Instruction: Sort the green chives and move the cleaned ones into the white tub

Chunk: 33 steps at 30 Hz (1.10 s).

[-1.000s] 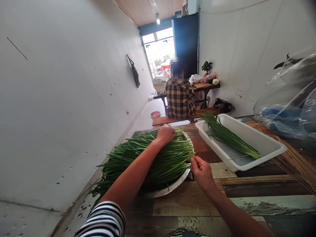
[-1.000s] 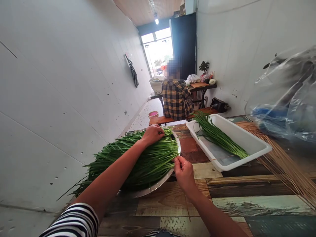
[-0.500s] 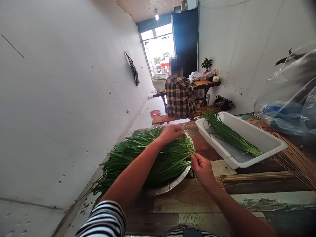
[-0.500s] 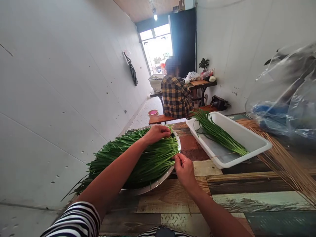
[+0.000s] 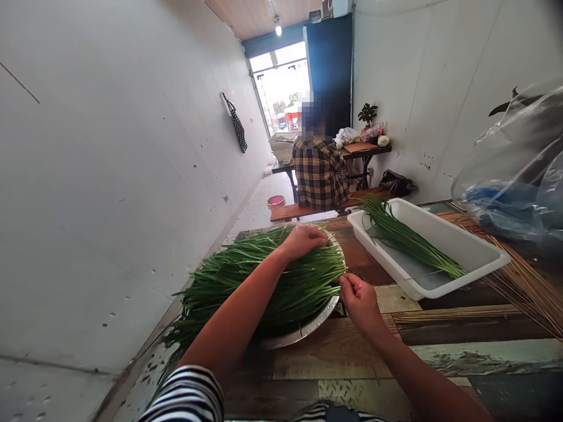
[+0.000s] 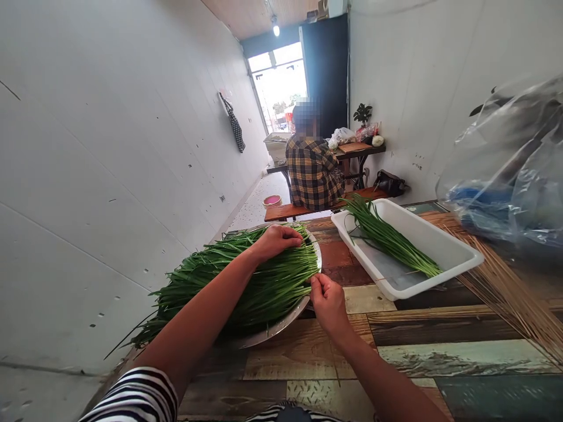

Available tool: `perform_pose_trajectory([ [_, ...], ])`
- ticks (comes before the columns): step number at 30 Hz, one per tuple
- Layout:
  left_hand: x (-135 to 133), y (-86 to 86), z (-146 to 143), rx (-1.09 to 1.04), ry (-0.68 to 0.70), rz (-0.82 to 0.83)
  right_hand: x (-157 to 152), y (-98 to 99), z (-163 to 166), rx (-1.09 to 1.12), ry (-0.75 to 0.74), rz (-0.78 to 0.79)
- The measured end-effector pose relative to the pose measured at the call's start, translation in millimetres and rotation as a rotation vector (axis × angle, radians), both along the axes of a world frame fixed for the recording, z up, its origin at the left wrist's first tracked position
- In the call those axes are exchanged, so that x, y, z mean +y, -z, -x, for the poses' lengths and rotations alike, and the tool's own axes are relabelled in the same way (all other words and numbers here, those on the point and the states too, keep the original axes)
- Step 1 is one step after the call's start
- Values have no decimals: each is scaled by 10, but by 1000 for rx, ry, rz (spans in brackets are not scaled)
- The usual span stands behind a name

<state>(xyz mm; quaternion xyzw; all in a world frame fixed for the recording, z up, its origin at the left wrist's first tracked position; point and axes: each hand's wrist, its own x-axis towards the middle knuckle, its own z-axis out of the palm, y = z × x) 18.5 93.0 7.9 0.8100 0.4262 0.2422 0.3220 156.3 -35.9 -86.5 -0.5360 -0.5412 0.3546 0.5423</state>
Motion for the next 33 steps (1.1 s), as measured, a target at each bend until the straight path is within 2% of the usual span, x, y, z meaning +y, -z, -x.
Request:
perform_pose_trajectory([
  [33, -53, -30, -20, 1, -40, -27, -8, -18, -9, -11, -5, 7],
])
